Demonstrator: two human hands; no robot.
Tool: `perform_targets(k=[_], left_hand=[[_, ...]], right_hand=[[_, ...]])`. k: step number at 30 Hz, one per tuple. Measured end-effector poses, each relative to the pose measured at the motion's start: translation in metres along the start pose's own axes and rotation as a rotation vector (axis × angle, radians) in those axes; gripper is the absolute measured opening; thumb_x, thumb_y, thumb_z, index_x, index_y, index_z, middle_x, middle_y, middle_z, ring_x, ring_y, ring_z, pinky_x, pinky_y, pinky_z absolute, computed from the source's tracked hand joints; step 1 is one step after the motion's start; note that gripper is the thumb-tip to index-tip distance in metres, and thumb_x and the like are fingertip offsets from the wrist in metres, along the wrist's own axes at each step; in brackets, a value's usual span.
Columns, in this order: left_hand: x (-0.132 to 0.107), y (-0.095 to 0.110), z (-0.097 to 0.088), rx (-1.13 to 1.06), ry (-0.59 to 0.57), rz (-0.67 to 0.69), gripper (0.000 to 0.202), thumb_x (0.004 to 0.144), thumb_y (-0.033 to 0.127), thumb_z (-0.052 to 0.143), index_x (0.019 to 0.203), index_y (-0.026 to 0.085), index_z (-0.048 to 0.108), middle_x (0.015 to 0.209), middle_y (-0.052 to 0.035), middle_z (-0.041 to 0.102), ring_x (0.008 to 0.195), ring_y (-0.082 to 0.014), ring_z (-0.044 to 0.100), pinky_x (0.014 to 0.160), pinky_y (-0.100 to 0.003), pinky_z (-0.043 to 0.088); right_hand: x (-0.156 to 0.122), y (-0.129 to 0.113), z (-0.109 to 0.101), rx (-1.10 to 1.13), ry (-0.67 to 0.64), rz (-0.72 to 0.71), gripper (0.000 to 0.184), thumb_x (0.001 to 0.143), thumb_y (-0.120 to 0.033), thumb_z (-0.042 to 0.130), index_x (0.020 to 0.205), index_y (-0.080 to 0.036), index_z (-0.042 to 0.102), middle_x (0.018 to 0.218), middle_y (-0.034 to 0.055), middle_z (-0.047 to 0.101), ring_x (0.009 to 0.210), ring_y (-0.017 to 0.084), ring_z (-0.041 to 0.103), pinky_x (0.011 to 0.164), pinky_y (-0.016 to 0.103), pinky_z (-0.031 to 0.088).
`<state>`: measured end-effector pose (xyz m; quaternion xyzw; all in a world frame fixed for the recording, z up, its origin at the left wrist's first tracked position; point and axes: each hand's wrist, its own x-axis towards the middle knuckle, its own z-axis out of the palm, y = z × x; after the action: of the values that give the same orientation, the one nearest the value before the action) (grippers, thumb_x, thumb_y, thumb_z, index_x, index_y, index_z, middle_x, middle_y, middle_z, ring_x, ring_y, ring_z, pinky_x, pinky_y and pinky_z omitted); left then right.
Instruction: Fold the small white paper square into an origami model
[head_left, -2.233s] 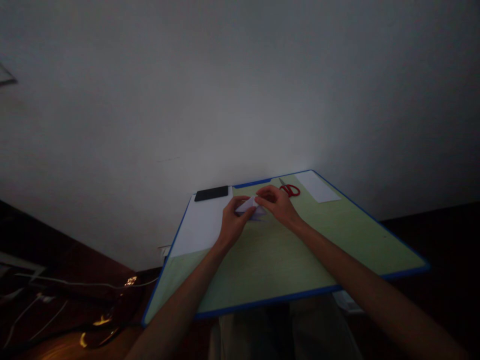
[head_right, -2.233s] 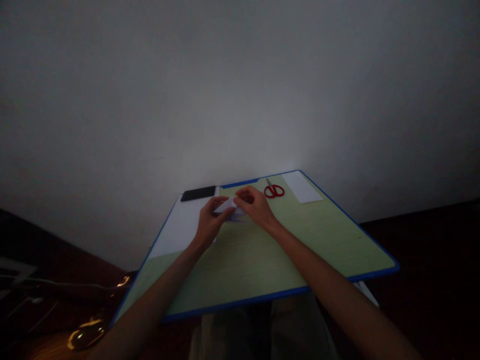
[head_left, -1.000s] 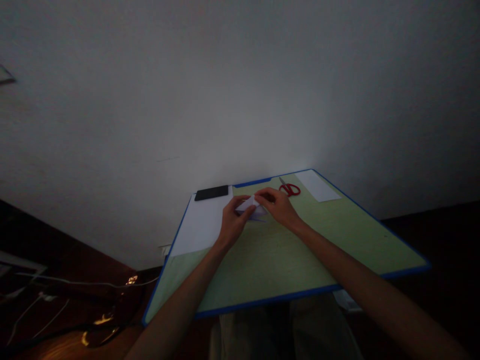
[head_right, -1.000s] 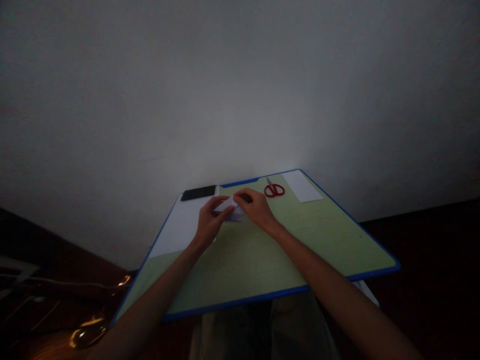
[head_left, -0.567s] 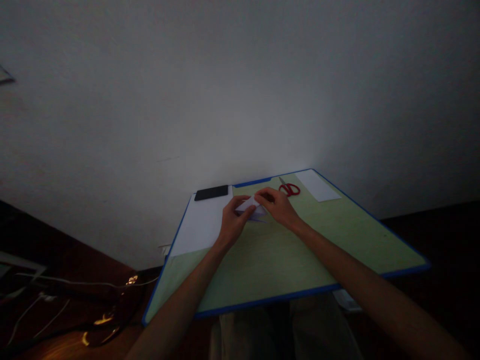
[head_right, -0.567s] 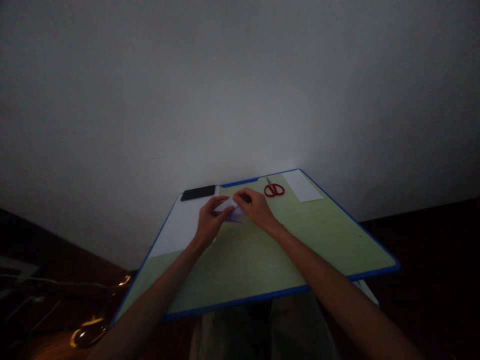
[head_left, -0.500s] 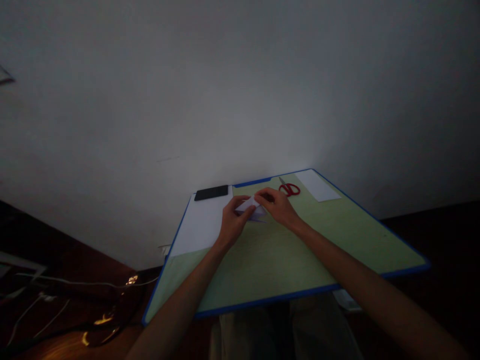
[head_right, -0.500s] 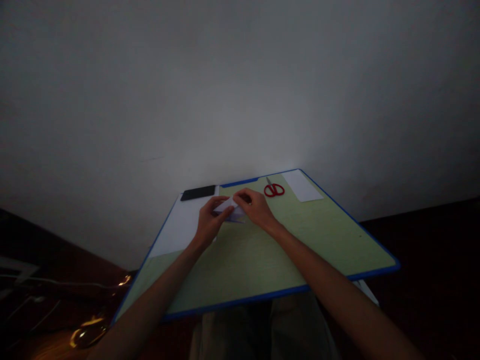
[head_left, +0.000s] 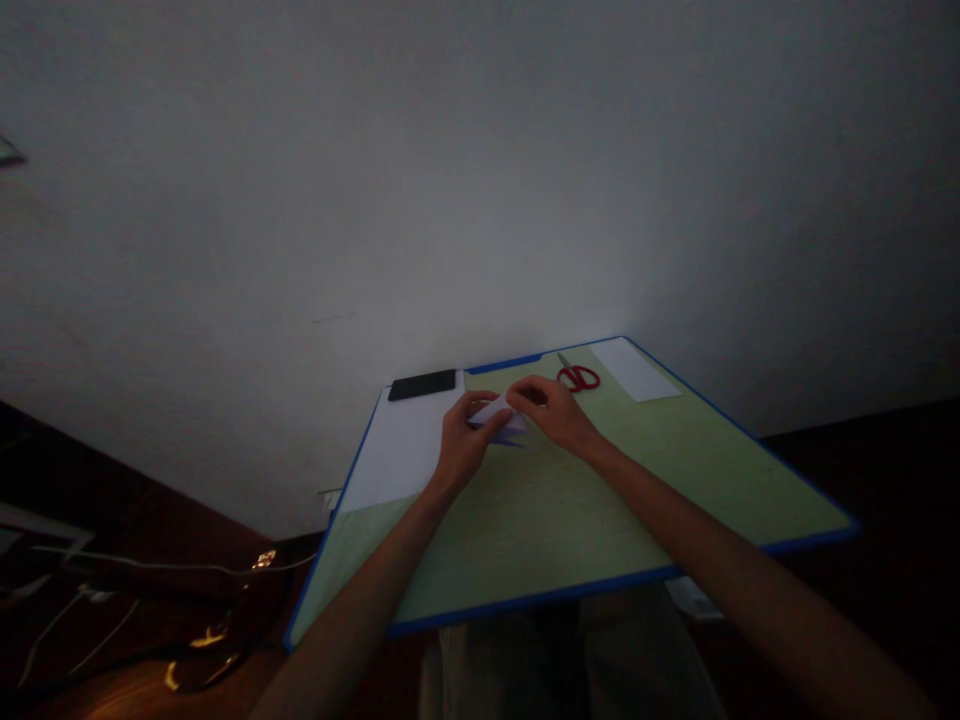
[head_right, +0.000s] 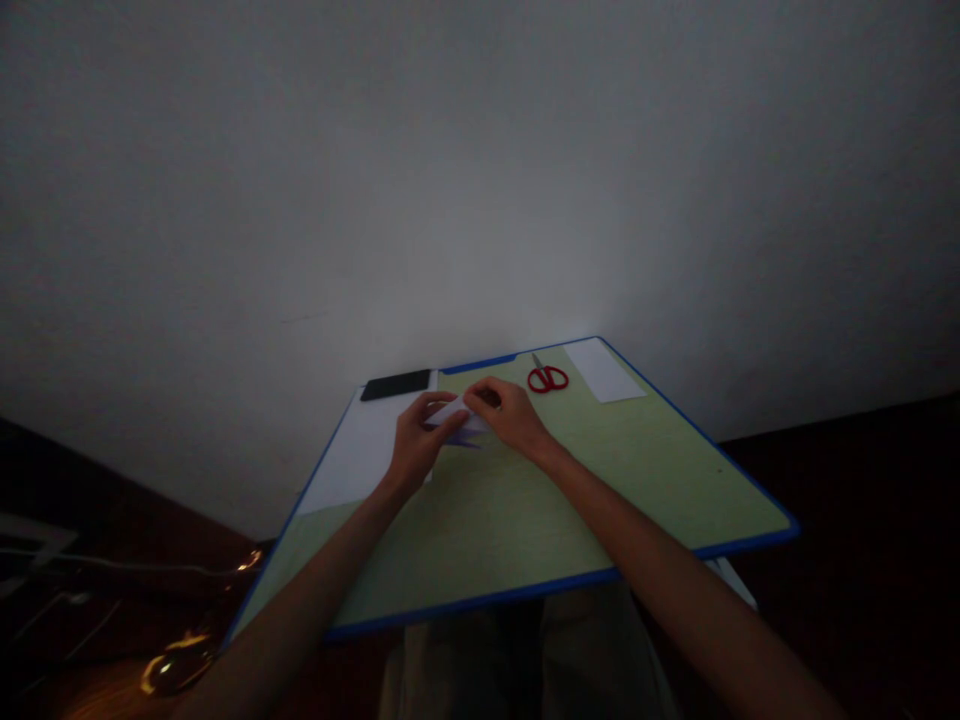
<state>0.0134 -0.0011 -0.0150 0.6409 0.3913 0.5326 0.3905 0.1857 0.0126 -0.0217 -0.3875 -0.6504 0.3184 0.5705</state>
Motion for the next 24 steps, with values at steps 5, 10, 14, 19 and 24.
perform_targets(k=[5,10,14,19,24], left_hand=[[-0.0003,0.0009,0.0005,-0.008,0.003,-0.011,0.042,0.071,0.044,0.084,0.1,0.017,0.068,0.086,-0.0057,0.076,0.073,-0.0181,0.071,0.062,-0.026,0.056],[-0.0002,0.0031,0.0011,-0.031,-0.001,-0.062,0.047,0.068,0.043,0.086,0.102,0.015,0.068,0.081,-0.0061,0.076,0.067,-0.0182,0.07,0.057,-0.026,0.055],[0.001,0.0053,0.0008,-0.078,0.01,-0.122,0.051,0.064,0.042,0.088,0.102,0.014,0.07,0.078,-0.0065,0.076,0.064,-0.0183,0.069,0.057,-0.027,0.054],[0.0044,0.0072,-0.0043,-0.095,-0.049,-0.213,0.049,0.059,0.039,0.091,0.098,0.015,0.074,0.076,-0.0069,0.077,0.063,-0.019,0.07,0.059,-0.028,0.055],[0.0052,0.0068,-0.0058,-0.067,-0.088,-0.2,0.037,0.058,0.04,0.092,0.081,0.015,0.076,0.08,-0.0081,0.078,0.07,-0.0201,0.071,0.065,-0.03,0.056]], right_hand=[[0.0003,0.0018,0.0002,-0.008,-0.012,-0.004,0.02,0.084,-0.037,0.068,0.087,-0.017,0.069,0.083,0.0048,0.073,0.077,0.019,0.068,0.075,0.033,0.053],[-0.0007,0.0004,-0.0002,-0.01,-0.024,0.014,0.02,0.084,-0.037,0.067,0.088,-0.017,0.069,0.083,0.0051,0.073,0.077,0.018,0.068,0.075,0.032,0.053],[-0.0016,-0.0014,-0.0013,-0.02,-0.045,0.004,0.02,0.085,-0.037,0.066,0.087,-0.018,0.069,0.083,0.0047,0.073,0.077,0.018,0.067,0.074,0.032,0.052],[-0.0025,-0.0002,-0.002,-0.04,-0.074,-0.019,0.019,0.084,-0.036,0.067,0.087,-0.018,0.071,0.082,0.0042,0.074,0.075,0.018,0.066,0.072,0.031,0.052],[-0.0022,-0.0014,-0.0045,-0.01,-0.105,-0.008,0.018,0.082,-0.035,0.07,0.088,-0.018,0.073,0.083,0.0042,0.075,0.076,0.018,0.068,0.072,0.031,0.052]])
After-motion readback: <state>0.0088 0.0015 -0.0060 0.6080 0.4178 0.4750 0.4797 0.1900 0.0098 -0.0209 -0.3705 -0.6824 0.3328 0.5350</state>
